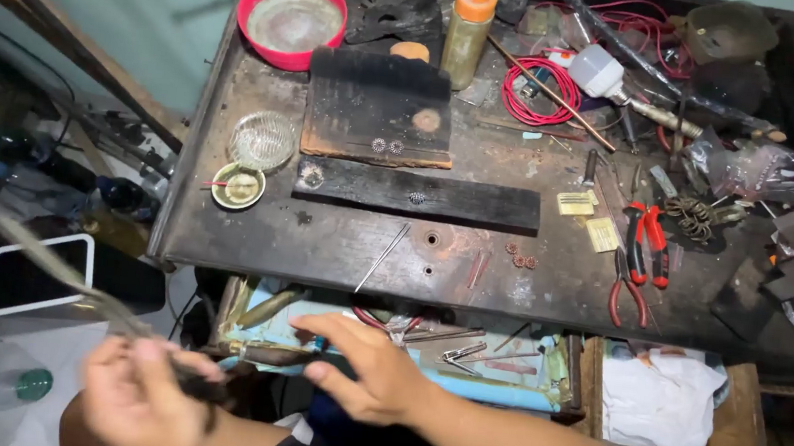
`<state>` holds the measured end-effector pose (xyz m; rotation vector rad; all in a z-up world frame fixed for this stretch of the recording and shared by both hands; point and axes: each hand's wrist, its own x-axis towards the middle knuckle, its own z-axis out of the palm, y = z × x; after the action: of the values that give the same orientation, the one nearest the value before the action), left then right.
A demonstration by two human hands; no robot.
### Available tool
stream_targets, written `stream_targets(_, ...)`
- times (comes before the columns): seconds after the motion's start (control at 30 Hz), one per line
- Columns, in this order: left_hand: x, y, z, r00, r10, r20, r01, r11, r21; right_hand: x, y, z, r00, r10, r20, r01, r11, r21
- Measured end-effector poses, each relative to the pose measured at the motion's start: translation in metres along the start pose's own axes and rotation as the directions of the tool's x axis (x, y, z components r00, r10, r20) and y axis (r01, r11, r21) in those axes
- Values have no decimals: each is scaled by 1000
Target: Soldering small jewelry components on a workbench using a gas torch and a metal pick for alignment.
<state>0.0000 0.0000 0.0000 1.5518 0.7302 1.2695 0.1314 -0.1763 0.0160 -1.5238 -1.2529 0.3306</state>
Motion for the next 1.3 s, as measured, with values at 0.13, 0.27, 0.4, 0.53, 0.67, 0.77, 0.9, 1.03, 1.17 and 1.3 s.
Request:
stream_targets(0.13, -51, -7, 14, 977, -148, 156, 159, 985, -60, -2, -8, 26, 992, 64, 107, -79, 987, 142)
stream_targets(0.27, -58, -4, 21, 871, -230, 435, 277, 960, -47, -31, 16, 50, 984, 175, -26, -168, 969, 180)
stream_targets(0.4, -30, 37, 46, 678, -31, 734, -6, 999, 47, -60, 31, 43, 902, 340, -267, -293, 935, 200)
stream_targets(0.53, -18, 13, 67, 591, 90, 802, -269, 959, 91, -82, 22, 36, 828, 437, -351, -279, 864, 419)
stream_targets(0.67, -9, -37, 81, 283, -110, 953, -443, 866, 232, -97, 18, 30, 710, 537, -455, -299, 815, 496)
stream_targets(0.77, -5, -41, 96, 131, -422, 897, -511, 747, 425, -100, 15, 26, 575, 703, -419, -402, 688, 604)
stream_targets(0.9, -4, -47, 103, 19, -564, 826, -533, 693, 486, -92, 7, 21, 358, 874, -329, -520, 479, 707)
stream_targets(1.03, 2, -40, 90, -70, -365, 928, -575, 775, 261, -100, 18, 22, 472, 798, -374, -450, 583, 676)
stream_targets(1.17, 8, 8, 95, 31, -351, 936, 104, 932, 347, -115, 32, 29, 592, 675, -440, -359, 710, 606)
stream_targets(1.3, -4, 16, 126, 98, -535, 839, 726, 615, 308, -129, 35, 37, 679, 600, -423, -311, 757, 575)
